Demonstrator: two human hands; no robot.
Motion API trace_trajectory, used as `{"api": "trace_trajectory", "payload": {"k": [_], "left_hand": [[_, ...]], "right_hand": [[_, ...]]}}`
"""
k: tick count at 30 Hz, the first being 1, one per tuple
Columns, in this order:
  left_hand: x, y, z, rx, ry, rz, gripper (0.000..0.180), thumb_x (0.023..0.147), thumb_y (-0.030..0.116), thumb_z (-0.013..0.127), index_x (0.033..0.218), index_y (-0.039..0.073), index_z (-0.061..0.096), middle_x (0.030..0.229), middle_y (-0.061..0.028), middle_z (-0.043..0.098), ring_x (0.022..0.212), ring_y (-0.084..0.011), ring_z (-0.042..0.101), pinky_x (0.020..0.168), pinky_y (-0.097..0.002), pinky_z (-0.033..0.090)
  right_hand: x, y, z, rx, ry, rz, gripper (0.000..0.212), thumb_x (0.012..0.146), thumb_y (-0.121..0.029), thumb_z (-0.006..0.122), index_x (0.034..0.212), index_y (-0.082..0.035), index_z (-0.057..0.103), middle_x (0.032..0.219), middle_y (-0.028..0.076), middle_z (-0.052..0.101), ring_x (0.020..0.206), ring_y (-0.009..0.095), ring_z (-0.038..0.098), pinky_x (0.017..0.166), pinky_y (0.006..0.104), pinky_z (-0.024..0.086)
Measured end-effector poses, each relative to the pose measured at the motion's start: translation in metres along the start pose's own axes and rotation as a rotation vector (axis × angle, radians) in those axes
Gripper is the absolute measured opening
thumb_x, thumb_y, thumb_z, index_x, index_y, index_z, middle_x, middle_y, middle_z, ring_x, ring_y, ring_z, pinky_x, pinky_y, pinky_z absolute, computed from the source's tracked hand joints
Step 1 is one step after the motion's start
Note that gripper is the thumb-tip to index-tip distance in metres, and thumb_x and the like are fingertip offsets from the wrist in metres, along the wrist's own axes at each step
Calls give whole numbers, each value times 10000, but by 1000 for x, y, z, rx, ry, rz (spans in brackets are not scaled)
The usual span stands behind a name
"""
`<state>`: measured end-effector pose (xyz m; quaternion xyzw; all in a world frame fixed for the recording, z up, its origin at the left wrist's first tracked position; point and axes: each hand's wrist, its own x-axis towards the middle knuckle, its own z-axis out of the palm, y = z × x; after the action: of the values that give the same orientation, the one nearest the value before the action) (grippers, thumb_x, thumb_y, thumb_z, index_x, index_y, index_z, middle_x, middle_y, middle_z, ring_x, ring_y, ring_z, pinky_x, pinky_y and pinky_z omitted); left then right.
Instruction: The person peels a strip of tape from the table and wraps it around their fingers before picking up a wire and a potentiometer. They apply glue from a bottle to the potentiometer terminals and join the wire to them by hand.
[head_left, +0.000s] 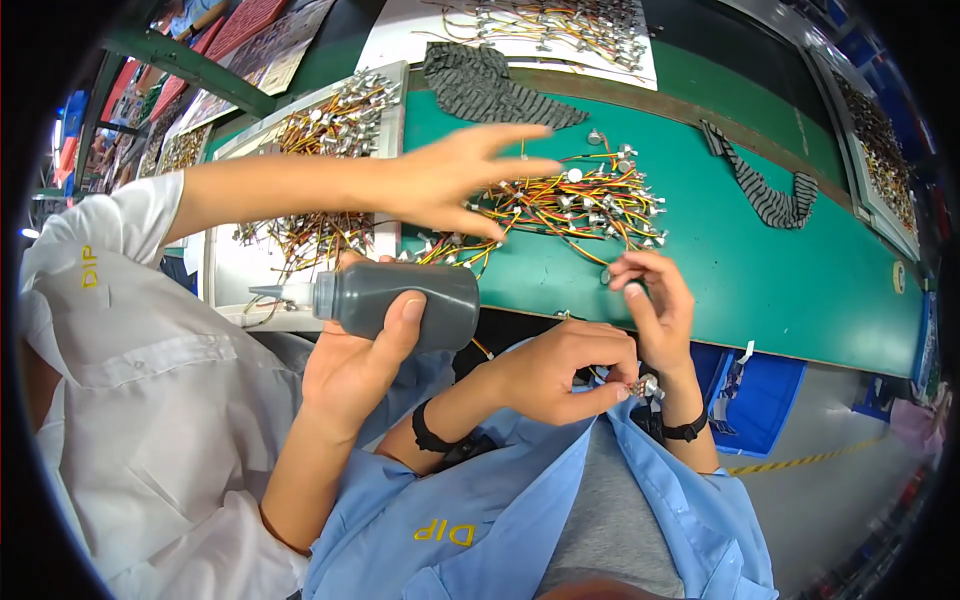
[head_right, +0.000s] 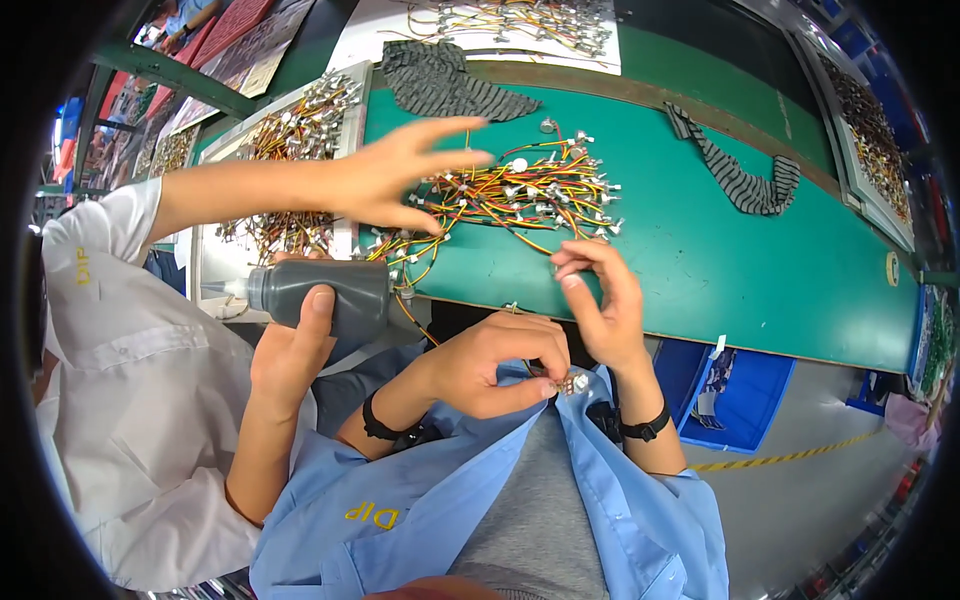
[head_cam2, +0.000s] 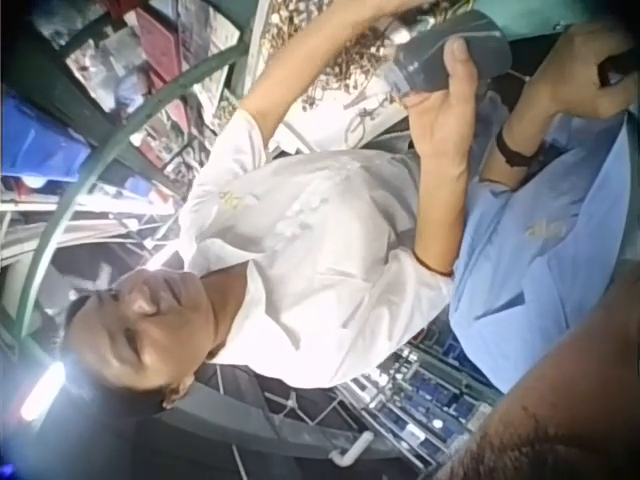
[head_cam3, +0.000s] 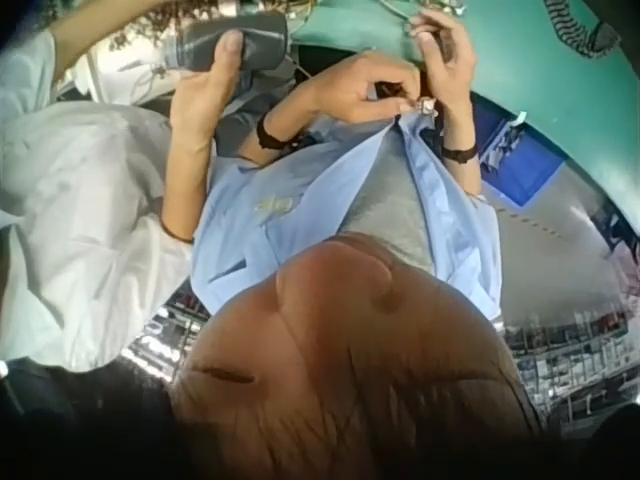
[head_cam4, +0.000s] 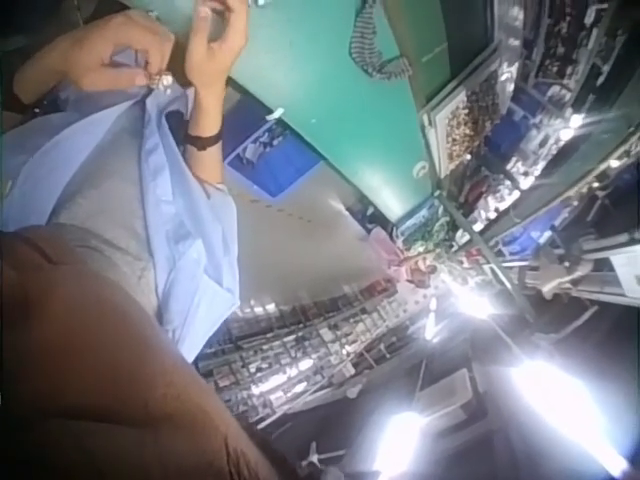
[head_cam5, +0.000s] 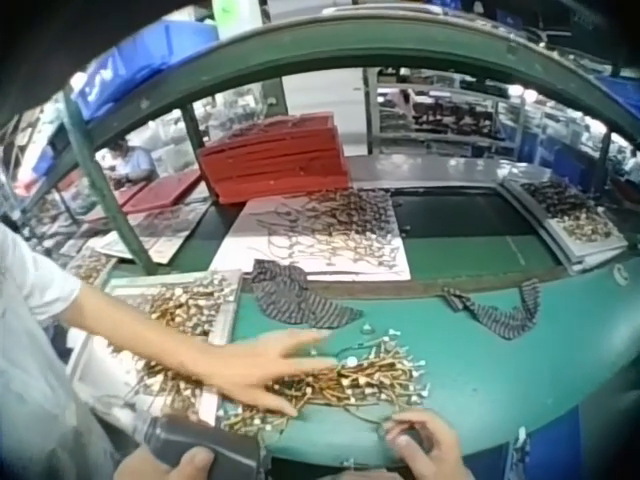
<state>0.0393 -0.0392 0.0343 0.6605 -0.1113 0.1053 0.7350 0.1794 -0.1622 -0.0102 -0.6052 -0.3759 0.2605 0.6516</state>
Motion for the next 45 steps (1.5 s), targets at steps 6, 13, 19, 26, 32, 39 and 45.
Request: {"api": "trace_trajectory", "payload": {"k": [6,13,19,26,32,39,45], "left_hand": [[5,-1,0,-57,1,-80,53,849,1,632,850,19,581,821,-94,633,740,-230,604,657,-337,469],[11,-7,2,-42,26,6,62,853,2,634,849,17,574,832,-98,634,746,-229,604,665,-331,471],[18,-9,3,-40,19,9,79,862,-2,646,846,17,572,846,-101,642,758,-229,607,670,-330,472],[18,-6,6,-35,14,-3,57,868,-9,642,856,8,589,855,-104,646,765,-217,610,668,-327,472],[18,-13,9,-34,9,2,44,865,-11,644,868,0,602,858,-103,652,776,-209,616,683,-326,482],[20,-11,8,-24,78,14,38,860,-14,639,866,0,605,1012,-166,665,868,-213,633,766,-326,506],[16,-24,11,-51,156,66,28,858,-20,627,855,-8,602,1125,-227,654,941,-229,641,823,-339,510]], "right_hand": [[-12,5,-23,-63,174,-48,204,937,5,569,1141,13,576,992,135,631,827,152,572,759,275,470],[-3,3,-47,-450,245,-85,96,920,-2,610,1015,14,611,927,85,624,778,129,534,696,253,433],[2,-6,-33,-526,201,-16,37,881,29,605,915,17,611,846,82,613,762,139,543,697,264,435],[-2,0,-37,-430,204,-58,46,903,26,529,881,19,568,855,99,611,774,151,544,702,269,431],[-7,5,-41,-398,186,-62,93,912,0,472,828,7,511,848,113,606,729,151,508,662,287,409],[-6,10,-43,-442,171,-91,137,899,-44,520,772,-4,488,782,128,597,699,257,539,678,360,419],[-7,11,-42,-494,190,-137,169,906,-60,553,757,-5,495,758,119,592,684,265,540,677,370,419]]}}
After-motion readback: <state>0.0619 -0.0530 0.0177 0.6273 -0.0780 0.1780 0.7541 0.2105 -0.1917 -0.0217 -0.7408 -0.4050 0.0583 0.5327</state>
